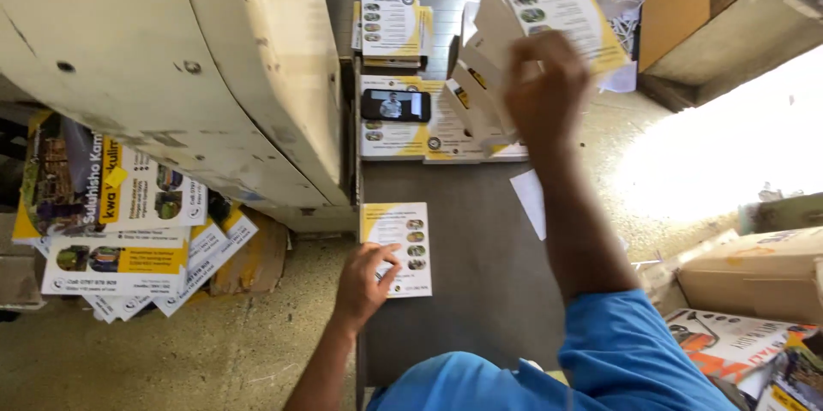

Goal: Sorting and stacking printed brochures on a metal production table

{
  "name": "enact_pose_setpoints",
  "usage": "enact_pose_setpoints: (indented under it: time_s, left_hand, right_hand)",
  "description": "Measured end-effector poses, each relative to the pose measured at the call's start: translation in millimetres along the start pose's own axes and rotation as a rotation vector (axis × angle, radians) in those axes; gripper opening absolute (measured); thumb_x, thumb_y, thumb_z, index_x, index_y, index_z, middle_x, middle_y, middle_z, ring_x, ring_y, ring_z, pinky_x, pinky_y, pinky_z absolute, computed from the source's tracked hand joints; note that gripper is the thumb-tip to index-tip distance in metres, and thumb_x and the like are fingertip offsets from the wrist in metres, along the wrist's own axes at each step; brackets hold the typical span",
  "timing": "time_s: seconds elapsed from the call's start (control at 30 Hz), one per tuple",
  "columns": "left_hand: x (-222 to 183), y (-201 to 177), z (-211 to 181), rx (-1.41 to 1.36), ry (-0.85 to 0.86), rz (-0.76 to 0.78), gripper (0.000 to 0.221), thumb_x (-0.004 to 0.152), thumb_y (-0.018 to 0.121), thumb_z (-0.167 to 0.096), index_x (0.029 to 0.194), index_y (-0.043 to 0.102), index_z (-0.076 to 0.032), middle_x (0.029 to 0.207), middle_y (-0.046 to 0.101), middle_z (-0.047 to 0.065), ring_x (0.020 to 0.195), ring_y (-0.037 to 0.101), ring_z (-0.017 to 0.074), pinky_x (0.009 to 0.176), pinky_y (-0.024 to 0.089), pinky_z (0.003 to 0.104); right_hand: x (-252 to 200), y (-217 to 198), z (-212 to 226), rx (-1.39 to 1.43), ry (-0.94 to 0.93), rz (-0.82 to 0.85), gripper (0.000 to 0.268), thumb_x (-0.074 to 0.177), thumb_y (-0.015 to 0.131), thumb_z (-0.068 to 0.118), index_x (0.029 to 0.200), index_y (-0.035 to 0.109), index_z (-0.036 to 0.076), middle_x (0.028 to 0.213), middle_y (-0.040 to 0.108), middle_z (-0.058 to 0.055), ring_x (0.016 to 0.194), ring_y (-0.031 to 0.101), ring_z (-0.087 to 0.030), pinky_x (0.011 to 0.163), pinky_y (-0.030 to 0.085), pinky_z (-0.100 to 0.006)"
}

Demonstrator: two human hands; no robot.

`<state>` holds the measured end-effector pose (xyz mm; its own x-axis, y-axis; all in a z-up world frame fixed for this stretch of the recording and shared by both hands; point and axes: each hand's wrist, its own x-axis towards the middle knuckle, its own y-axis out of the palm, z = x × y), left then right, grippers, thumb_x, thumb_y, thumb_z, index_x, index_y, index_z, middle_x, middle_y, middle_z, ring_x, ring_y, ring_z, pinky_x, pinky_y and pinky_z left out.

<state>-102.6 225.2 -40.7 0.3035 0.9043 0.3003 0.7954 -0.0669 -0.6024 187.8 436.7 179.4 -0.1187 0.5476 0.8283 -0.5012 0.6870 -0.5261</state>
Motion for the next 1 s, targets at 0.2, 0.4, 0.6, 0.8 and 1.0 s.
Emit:
enact_pose_setpoints:
  time_s: [0.2, 0.4, 0.6, 0.8, 1.0]
  left_hand:
    - [30.8, 7.3, -20.9, -0.091, -0.038, -0.067, 0.015, 0.095, 0.073, -0.024, 0.093, 0.072, -0.009, 0.108, 0.079, 0.007, 0.102, 0.073, 0.0279, 0.090, 0.054, 0.040]
    - [135.8, -3.6, -110.6, -0.306, 0.012, -0.122, 0.037, 0.105, 0.060, -0.034, 0.119, 0.071, -0.001, 0.094, 0.076, 0.009, 0.084, 0.074, 0.0198, 0.073, 0.061, 0.032]
    - [240.4, -7.6, -186.9, -0.529, -0.085, -0.117, 0.048, 0.101, 0.052, -0.049, 0.091, 0.070, -0.006, 0.079, 0.071, 0.006, 0.065, 0.064, 0.0145, 0.058, 0.051, 0.027]
    - [314.5, 14.3, -207.3, -0.802, -0.429, -0.121, 0.037, 0.100, 0.058, -0.031, 0.068, 0.064, -0.013, 0.058, 0.060, 0.001, 0.046, 0.058, 0.0135, 0.048, 0.057, 0.025]
    - [364.2, 19.4, -245.0, -0.801, -0.783, -0.017, 0.056, 0.091, 0.056, -0.046, 0.107, 0.073, 0.005, 0.090, 0.078, 0.019, 0.071, 0.079, 0.0301, 0.063, 0.069, 0.036]
  right_hand:
    - [-39.1, -40.7, -88.2, -0.358, 0.225, 0.336, 0.050, 0.082, 0.096, 0.051, 0.091, 0.074, 0.007, 0.100, 0.074, -0.014, 0.092, 0.064, -0.029, 0.081, 0.052, -0.044]
    - [-48.0, -35.5, -77.9, -0.448, 0.167, 0.371, 0.053, 0.087, 0.085, 0.045, 0.097, 0.068, -0.004, 0.100, 0.066, -0.019, 0.094, 0.060, -0.039, 0.077, 0.055, -0.049]
    - [-33.9, -35.7, -113.7, -0.294, 0.139, 0.389, 0.048, 0.084, 0.089, 0.030, 0.057, 0.053, 0.015, 0.056, 0.045, 0.004, 0.047, 0.034, -0.008, 0.043, 0.032, -0.027]
    - [-6.2, -53.7, -128.8, -0.127, 0.316, 0.593, 0.053, 0.100, 0.082, 0.028, 0.058, 0.051, 0.022, 0.047, 0.037, 0.011, 0.040, 0.026, -0.005, 0.041, 0.021, -0.024]
    - [-15.3, -49.0, -142.5, -0.061, 0.241, 0.490, 0.040, 0.101, 0.078, 0.025, 0.065, 0.065, 0.016, 0.049, 0.056, 0.006, 0.035, 0.040, -0.005, 0.031, 0.030, -0.021]
